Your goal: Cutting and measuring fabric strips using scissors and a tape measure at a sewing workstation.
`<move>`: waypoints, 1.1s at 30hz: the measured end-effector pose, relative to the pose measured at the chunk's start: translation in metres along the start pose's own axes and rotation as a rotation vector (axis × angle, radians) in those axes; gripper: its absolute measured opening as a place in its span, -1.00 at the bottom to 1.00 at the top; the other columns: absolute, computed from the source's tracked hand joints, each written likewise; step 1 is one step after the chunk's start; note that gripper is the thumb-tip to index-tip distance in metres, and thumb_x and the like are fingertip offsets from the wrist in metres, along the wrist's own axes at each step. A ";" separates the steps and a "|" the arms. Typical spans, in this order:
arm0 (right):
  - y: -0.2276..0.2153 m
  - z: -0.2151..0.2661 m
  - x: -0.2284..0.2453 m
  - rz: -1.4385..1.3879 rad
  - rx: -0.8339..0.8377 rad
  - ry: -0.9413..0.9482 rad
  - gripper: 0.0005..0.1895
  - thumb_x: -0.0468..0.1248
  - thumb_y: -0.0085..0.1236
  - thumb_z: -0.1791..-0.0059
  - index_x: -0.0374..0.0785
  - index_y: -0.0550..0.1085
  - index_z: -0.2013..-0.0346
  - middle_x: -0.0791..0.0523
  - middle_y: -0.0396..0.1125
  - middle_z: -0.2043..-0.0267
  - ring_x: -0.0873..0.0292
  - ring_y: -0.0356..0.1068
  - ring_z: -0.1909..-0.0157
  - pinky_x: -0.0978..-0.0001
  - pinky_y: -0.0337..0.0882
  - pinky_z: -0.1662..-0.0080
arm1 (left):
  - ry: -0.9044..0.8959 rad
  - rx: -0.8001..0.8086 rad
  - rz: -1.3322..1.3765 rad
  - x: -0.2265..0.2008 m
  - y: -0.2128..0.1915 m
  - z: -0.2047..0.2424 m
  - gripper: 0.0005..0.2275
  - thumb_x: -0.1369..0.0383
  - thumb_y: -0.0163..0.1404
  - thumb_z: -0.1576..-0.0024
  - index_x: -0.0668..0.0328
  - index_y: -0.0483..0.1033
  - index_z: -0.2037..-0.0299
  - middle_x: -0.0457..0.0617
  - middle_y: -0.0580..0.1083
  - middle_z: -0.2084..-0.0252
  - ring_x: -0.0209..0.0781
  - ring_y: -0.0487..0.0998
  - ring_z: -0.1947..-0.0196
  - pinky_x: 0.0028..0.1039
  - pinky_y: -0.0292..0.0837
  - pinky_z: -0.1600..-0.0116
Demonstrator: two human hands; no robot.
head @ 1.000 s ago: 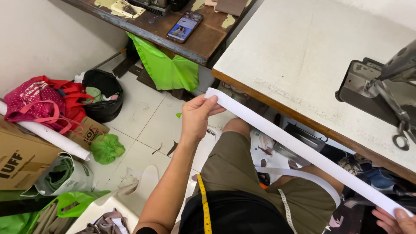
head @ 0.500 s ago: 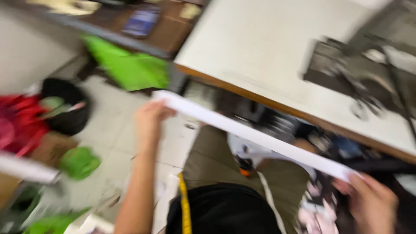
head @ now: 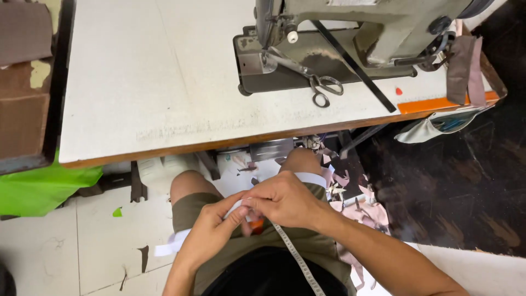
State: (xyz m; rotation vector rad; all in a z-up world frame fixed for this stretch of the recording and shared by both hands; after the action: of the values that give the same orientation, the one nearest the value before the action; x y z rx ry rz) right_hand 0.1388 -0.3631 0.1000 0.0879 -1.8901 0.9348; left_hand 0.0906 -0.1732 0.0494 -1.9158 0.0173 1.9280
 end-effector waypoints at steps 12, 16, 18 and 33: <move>-0.142 -0.107 -0.193 0.964 -0.392 0.153 -0.61 0.00 0.19 0.00 -0.14 0.56 -0.01 -0.08 0.37 -0.07 -0.22 0.27 -0.09 -0.17 0.26 0.00 | -0.277 -0.088 0.189 -0.004 0.002 -0.036 -0.61 0.21 -0.11 -0.32 0.16 0.41 0.58 -0.11 0.32 0.79 -0.39 0.25 0.72 -0.56 0.24 0.36; -0.144 -0.111 -0.209 0.986 -0.247 0.134 -0.58 -0.01 0.13 -0.13 -0.32 0.49 -0.04 -0.16 0.33 0.06 -0.29 0.35 0.06 -0.10 0.36 0.05 | -0.204 -0.114 0.149 -0.002 -0.003 -0.036 -0.69 0.19 -0.12 -0.30 0.04 0.61 0.41 -0.22 0.49 0.59 -0.41 0.36 0.50 -0.58 0.24 0.26; -0.138 -0.093 -0.170 1.051 -0.207 0.064 -0.75 -0.18 0.09 -0.18 -0.34 0.49 0.03 -0.08 0.34 0.10 -0.25 0.41 0.17 -0.09 0.42 0.17 | -0.226 -0.106 0.167 -0.003 -0.008 -0.037 -0.70 0.17 -0.12 -0.31 0.03 0.65 0.32 -0.21 0.52 0.56 -0.42 0.32 0.50 -0.58 0.19 0.31; -0.002 0.059 -0.059 -0.451 -0.187 0.576 -0.87 -0.32 0.20 -0.02 -0.31 0.47 0.36 0.05 0.51 0.60 0.20 0.46 0.62 0.39 0.48 0.44 | -0.125 0.002 0.615 0.049 0.022 -0.056 -0.72 0.35 -0.18 -0.39 0.37 0.58 0.19 0.01 0.36 0.69 -0.36 0.24 0.82 -0.61 0.21 0.63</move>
State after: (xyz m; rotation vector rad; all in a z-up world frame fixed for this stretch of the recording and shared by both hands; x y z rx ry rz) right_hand 0.1263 -0.4212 0.0412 0.1123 -1.3312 0.4098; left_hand 0.1388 -0.1959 -0.0069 -1.9294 0.6389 2.4181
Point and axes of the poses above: each hand's wrist, its own z-axis away from the middle knuckle, its own y-axis out of the palm, x = y × z, the point moved 1 cm from there along -z, towards the middle knuckle
